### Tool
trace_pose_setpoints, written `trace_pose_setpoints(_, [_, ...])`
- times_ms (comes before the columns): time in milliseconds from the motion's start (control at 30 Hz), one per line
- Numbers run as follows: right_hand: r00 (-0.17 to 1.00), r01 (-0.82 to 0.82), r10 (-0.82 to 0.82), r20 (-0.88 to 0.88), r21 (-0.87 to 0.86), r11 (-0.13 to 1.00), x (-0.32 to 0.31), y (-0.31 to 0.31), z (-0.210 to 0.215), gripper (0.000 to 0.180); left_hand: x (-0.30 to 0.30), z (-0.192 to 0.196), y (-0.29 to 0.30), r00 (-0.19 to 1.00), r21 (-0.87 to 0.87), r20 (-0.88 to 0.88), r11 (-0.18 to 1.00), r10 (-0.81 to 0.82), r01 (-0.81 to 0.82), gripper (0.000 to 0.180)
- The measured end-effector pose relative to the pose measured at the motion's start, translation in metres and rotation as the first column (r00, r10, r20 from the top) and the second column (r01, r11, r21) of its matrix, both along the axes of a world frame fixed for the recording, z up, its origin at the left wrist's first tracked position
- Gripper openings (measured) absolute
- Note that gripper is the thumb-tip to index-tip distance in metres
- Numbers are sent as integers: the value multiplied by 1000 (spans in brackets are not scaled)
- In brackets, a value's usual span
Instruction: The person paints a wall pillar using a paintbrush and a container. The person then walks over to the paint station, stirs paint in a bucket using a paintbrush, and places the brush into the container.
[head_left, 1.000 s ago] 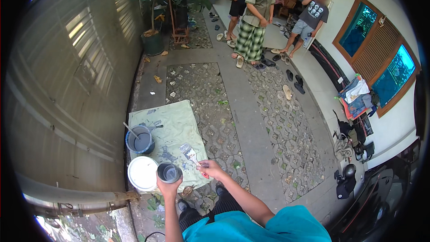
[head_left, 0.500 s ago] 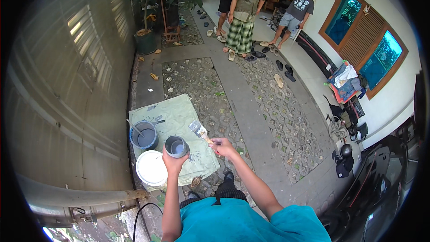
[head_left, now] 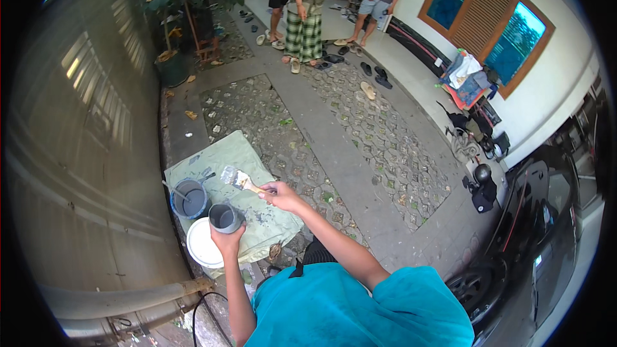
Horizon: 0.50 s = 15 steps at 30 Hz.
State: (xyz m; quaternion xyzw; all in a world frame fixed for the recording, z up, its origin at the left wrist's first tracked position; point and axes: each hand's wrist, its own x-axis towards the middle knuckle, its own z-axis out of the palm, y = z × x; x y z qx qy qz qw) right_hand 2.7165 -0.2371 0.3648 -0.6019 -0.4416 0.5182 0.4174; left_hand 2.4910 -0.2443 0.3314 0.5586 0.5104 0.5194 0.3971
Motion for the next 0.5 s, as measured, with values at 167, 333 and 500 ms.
trace_pose_setpoints(167, [946,-13,-74,316,266,964,2,-8,52,30,-6,-7,-4,999,14,-51,1000,16,-15,63])
trace_pose_setpoints(333, [916,-104,-36,399,323,941,6,-19,98,27,-16,-15,-4,996,19,-80,999,50,-48,65])
trace_pose_setpoints(500, [906,-120,-48,421,364,924,7,-38,132,25,-17,-16,2,998,5,-42,999,49,-49,71])
